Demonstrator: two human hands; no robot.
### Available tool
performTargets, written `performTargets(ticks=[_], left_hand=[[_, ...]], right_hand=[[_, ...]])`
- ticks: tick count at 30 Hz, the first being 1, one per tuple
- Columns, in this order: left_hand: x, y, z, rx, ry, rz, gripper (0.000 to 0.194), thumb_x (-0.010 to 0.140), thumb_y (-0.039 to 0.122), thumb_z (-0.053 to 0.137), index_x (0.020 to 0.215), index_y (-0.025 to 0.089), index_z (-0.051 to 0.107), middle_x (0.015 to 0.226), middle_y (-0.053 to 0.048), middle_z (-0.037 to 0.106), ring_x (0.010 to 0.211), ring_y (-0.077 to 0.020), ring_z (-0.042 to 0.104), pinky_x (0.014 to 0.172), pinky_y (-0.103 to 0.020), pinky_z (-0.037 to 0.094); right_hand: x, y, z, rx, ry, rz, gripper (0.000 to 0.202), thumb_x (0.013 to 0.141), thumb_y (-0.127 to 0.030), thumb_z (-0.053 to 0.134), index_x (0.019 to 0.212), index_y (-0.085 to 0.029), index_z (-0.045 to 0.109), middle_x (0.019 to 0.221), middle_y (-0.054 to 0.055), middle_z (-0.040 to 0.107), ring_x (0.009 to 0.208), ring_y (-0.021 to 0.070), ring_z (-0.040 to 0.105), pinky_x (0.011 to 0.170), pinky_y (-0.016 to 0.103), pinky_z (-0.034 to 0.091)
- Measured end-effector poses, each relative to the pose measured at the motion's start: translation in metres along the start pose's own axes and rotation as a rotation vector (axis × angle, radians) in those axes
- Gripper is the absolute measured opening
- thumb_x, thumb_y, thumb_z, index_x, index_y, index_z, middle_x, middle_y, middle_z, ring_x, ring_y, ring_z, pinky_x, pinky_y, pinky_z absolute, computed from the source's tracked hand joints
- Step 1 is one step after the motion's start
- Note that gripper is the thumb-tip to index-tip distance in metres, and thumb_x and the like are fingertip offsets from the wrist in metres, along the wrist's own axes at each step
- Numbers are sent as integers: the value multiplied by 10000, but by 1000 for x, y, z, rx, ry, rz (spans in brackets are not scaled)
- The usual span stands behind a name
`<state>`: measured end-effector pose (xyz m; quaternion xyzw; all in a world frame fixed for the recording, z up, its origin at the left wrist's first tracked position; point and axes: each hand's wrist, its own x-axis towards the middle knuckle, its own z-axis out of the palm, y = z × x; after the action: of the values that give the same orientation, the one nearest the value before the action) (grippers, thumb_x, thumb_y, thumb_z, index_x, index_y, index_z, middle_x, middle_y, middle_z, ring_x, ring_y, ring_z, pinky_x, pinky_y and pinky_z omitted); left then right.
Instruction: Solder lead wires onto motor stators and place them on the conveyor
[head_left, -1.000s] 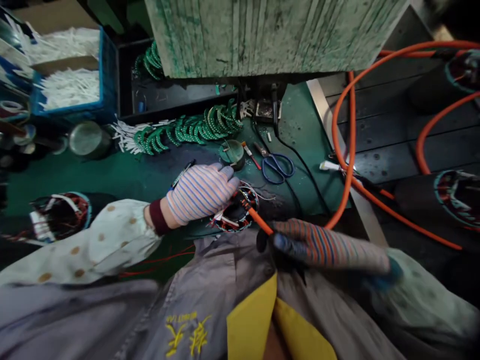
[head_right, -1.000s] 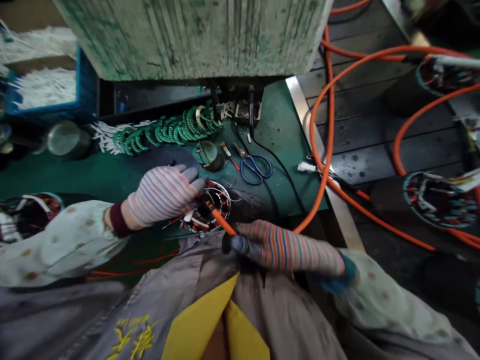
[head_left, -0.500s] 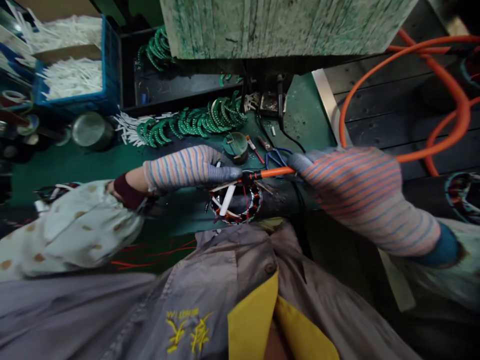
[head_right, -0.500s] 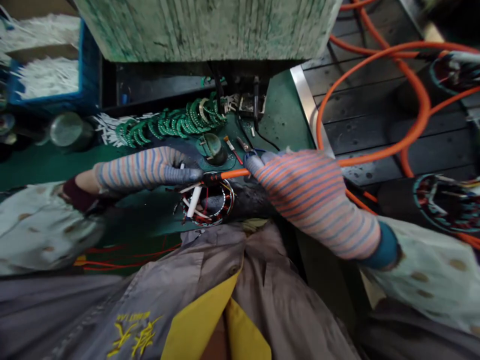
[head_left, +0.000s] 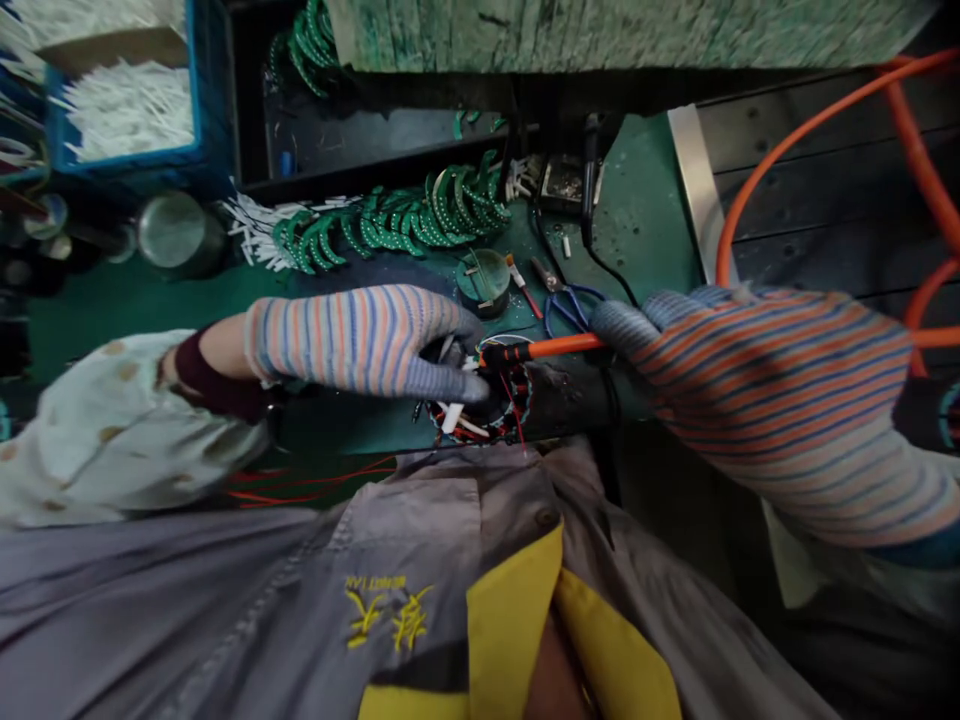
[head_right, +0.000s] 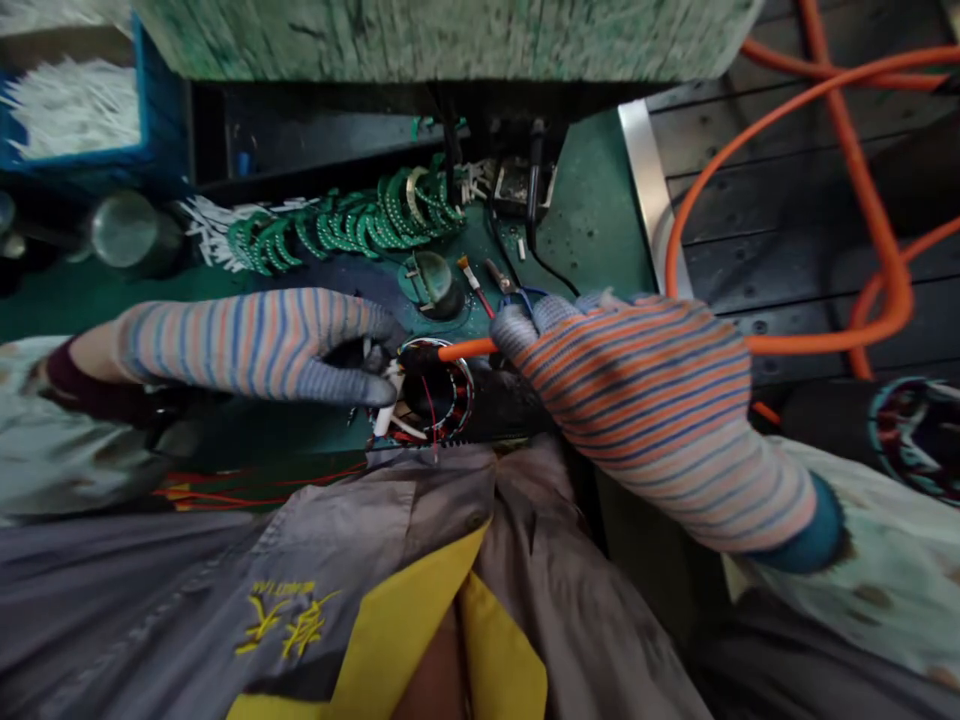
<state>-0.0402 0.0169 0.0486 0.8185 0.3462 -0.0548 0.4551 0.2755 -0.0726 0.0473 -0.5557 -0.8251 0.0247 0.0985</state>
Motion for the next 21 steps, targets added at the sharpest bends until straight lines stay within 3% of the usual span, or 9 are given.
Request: performTargets(ticks=[2, 4, 7, 10, 11, 13, 17, 19, 21], left_hand=[[0, 5, 12, 200, 87, -34, 409, 1066, 638, 781, 973, 243, 825, 789, -8, 730, 665, -213, 643, 646, -341, 430], [0, 12, 32, 450, 228, -63, 292, 1090, 507, 783, 1009, 230, 830, 838, -41, 737, 730, -249, 686, 668, -362, 434], [4, 20, 59, 731, 346, -91, 140, 1080, 267, 740, 1110, 214, 866, 951, -113, 784, 896, -330, 781, 695, -392, 465], [9, 20, 63, 787, 338, -132, 164, 1033, 241, 777, 1150, 202, 885, 956, -133, 792, 918, -363, 792, 671, -405, 451], [10, 18, 58, 763, 309, -146, 170, 1009, 272, 819, 1147, 202, 888, 956, -127, 795, 908, -359, 788, 668, -401, 440], [12, 14, 42, 631, 218, -161, 191, 975, 376, 883, 1078, 216, 886, 893, -86, 778, 832, -318, 754, 658, -378, 407], [12, 7, 11, 25, -30, -84, 452, 1000, 683, 836, 1020, 234, 881, 780, 6, 753, 692, -208, 664, 642, -312, 416], [11, 5, 12, -180, 3, -66, 593, 1057, 788, 732, 1018, 216, 881, 824, 3, 790, 717, -191, 677, 672, -293, 456], [8, 0, 24, -209, 165, -86, 688, 1121, 824, 633, 984, 192, 868, 856, -19, 807, 754, -193, 691, 723, -295, 490]], right_hand=[[-3, 2, 3, -51, -12, 25, 470, 1236, -524, 550, 930, -291, 820, 675, 94, 597, 627, 303, 618, 626, 417, 402], [-15, 4, 12, 77, -8, -35, 428, 1227, -504, 537, 1091, -321, 899, 730, 105, 701, 694, 339, 711, 647, 444, 503], [-35, 4, 35, 496, -78, -162, 422, 1231, -481, 533, 1330, -336, 917, 856, 81, 844, 704, 304, 766, 638, 428, 588], [-41, 5, 60, 926, -294, -237, 390, 1259, -466, 562, 1332, -317, 915, 909, 33, 891, 735, 248, 811, 693, 361, 676], [-40, 7, 66, 988, -307, -243, 365, 1257, -441, 583, 1347, -309, 911, 937, 28, 905, 778, 245, 843, 739, 353, 706], [-39, 11, 73, 949, -214, -225, 344, 1225, -361, 633, 1438, -289, 893, 1036, 51, 942, 891, 268, 907, 825, 373, 749], [-52, 17, 73, 636, -33, -136, 497, 1106, -233, 636, 1519, -342, 891, 1174, 87, 968, 958, 347, 938, 810, 447, 768], [-61, 17, 77, 510, -16, -93, 562, 1061, -208, 628, 1530, -370, 890, 1153, 82, 968, 950, 354, 929, 793, 455, 754], [-63, 16, 89, 397, -21, -77, 570, 1046, -195, 636, 1534, -349, 886, 1143, 84, 966, 967, 332, 915, 821, 426, 735]])
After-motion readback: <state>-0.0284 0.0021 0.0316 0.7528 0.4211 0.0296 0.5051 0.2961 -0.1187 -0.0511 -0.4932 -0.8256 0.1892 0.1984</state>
